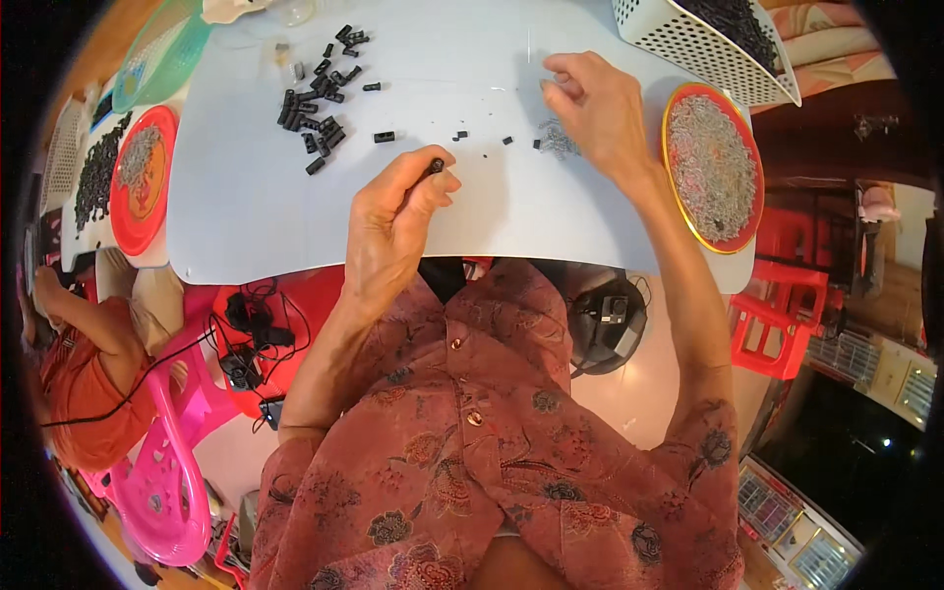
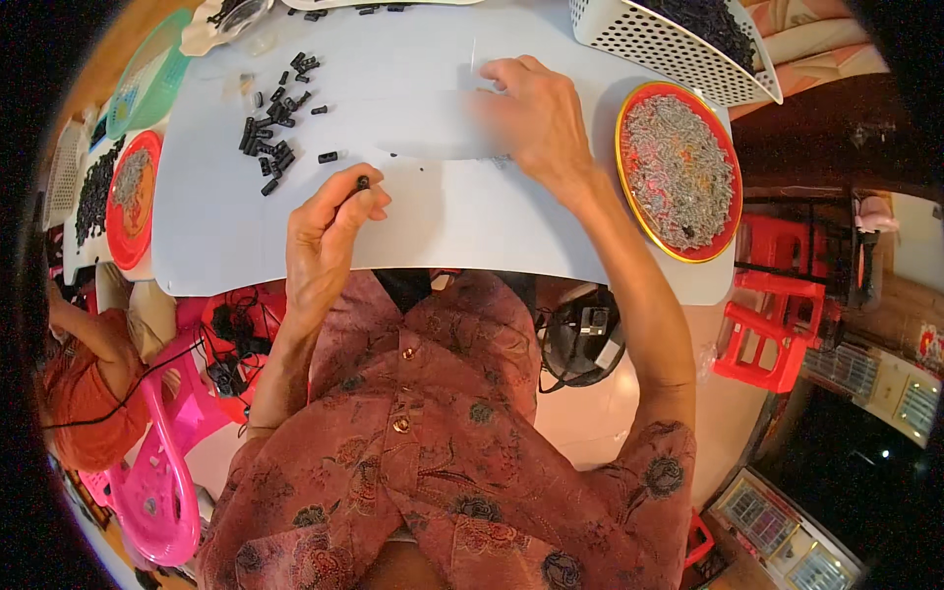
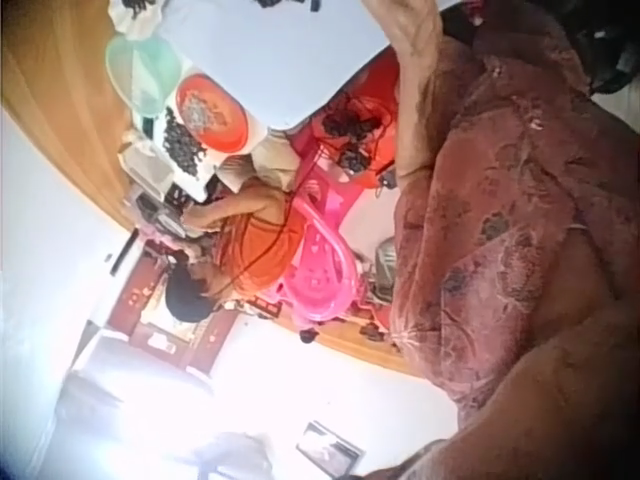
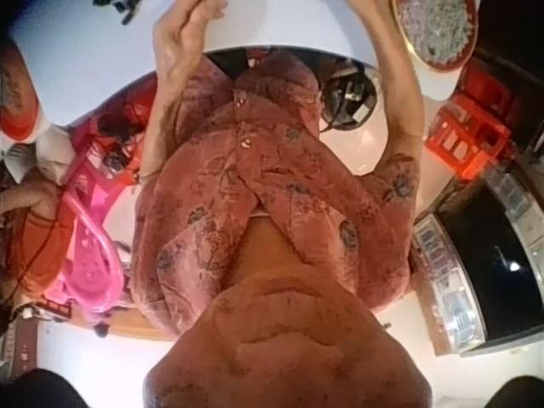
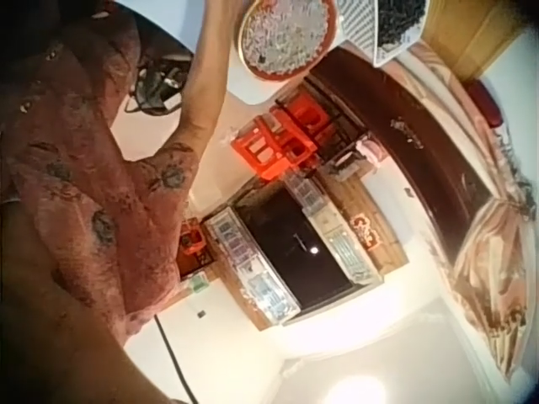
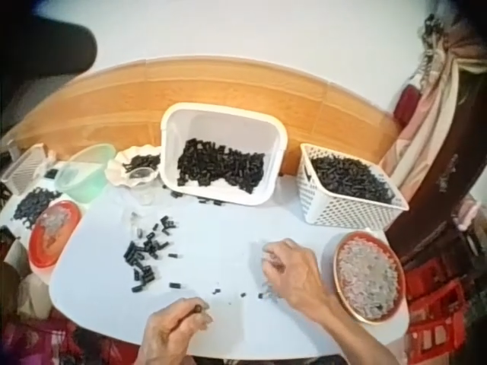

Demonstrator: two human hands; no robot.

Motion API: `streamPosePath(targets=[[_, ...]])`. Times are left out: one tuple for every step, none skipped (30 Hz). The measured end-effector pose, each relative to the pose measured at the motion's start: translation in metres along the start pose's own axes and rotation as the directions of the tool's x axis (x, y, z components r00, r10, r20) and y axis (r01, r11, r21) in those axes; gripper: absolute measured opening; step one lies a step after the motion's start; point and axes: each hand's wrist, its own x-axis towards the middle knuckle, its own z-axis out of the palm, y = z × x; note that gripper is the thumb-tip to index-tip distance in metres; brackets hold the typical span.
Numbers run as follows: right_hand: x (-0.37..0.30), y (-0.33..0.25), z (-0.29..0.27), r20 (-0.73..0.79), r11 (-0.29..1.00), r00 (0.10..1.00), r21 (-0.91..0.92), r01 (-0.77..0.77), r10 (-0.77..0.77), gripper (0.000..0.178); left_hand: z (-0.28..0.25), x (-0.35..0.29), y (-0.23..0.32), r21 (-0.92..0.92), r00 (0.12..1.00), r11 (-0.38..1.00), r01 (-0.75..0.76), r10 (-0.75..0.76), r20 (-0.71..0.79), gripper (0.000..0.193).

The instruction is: The person assembles small black plastic components by hand at a white table.

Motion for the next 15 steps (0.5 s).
streamPosePath(targets=[[0.002, 0.004, 0.001, 0.001, 1.0, 1.0, 0.0, 0.002, -0.002, 0.017, 0.0, 0.0, 0.001, -0.028, 1.0, 0.999, 0.026, -0.026, -0.004, 0.02], [0.004, 0.007, 0.004, 0.069, 0.993, 0.996, -0.101, 0.062, -0.055, 0.016, 0.001, 0.001, 0.0, -0.028, 1.0, 0.999, 0.026, -0.026, -0.011, 0.02], [0.006, 0.008, 0.006, 0.142, 0.972, 0.985, -0.197, 0.128, -0.101, 0.015, 0.001, 0.001, -0.001, -0.029, 0.999, 0.999, 0.026, -0.027, -0.017, 0.021], [0.009, 0.009, 0.006, 0.145, 0.972, 0.984, -0.192, 0.133, -0.106, 0.015, 0.001, 0.002, -0.002, -0.031, 0.999, 0.999, 0.028, -0.029, -0.024, 0.021], [0.012, 0.008, 0.007, 0.175, 0.948, 0.978, -0.273, 0.163, -0.118, 0.014, 0.001, 0.004, -0.001, -0.028, 0.999, 0.999, 0.031, -0.032, -0.029, 0.021], [0.014, 0.007, 0.007, 0.204, 0.917, 0.971, -0.35, 0.194, -0.128, 0.012, 0.0, 0.006, 0.0, -0.016, 0.999, 0.999, 0.038, -0.038, -0.019, 0.021], [0.015, 0.007, 0.007, 0.207, 0.918, 0.97, -0.343, 0.197, -0.13, 0.012, 0.0, 0.008, 0.001, -0.003, 0.999, 0.999, 0.045, -0.045, -0.009, 0.021], [0.017, 0.007, 0.009, 0.193, 0.933, 0.974, -0.314, 0.175, -0.118, 0.012, -0.001, 0.008, 0.0, 0.003, 0.999, 0.999, 0.048, -0.048, -0.021, 0.021], [0.019, 0.006, 0.01, 0.18, 0.947, 0.978, -0.283, 0.154, -0.105, 0.011, -0.002, 0.007, -0.001, -0.044, 0.999, 0.998, 0.045, -0.044, 0.012, 0.021], [0.019, 0.003, 0.012, 0.184, 0.949, 0.976, -0.272, 0.162, -0.114, 0.011, -0.003, 0.006, -0.002, -0.091, 0.998, 0.995, 0.042, -0.038, 0.045, 0.021], [0.015, -0.003, 0.013, 0.184, 0.98, 0.977, -0.144, 0.134, -0.106, 0.01, -0.002, 0.004, -0.001, -0.097, 0.999, 0.995, 0.031, -0.026, 0.043, 0.02], [0.011, -0.009, 0.013, 0.186, 0.995, 0.978, -0.014, 0.102, -0.098, 0.009, -0.003, 0.002, -0.003, -0.094, 0.999, 0.995, 0.034, -0.031, 0.029, 0.02], [0.008, -0.016, 0.016, 0.194, 0.994, 0.975, -0.004, 0.111, -0.108, 0.009, -0.005, 0.0, -0.005, -0.112, 0.999, 0.993, 0.019, -0.016, 0.031, 0.02], [0.003, -0.026, 0.019, 0.204, 0.994, 0.974, 0.056, 0.091, -0.101, 0.009, -0.005, -0.002, -0.006, -0.134, 0.999, 0.991, 0.002, 0.003, 0.042, 0.02], [0.0, -0.035, 0.023, 0.214, 0.99, 0.972, 0.12, 0.071, -0.096, 0.008, -0.008, -0.002, -0.006, -0.13, 0.999, 0.991, 0.004, 0.001, 0.034, 0.02]])
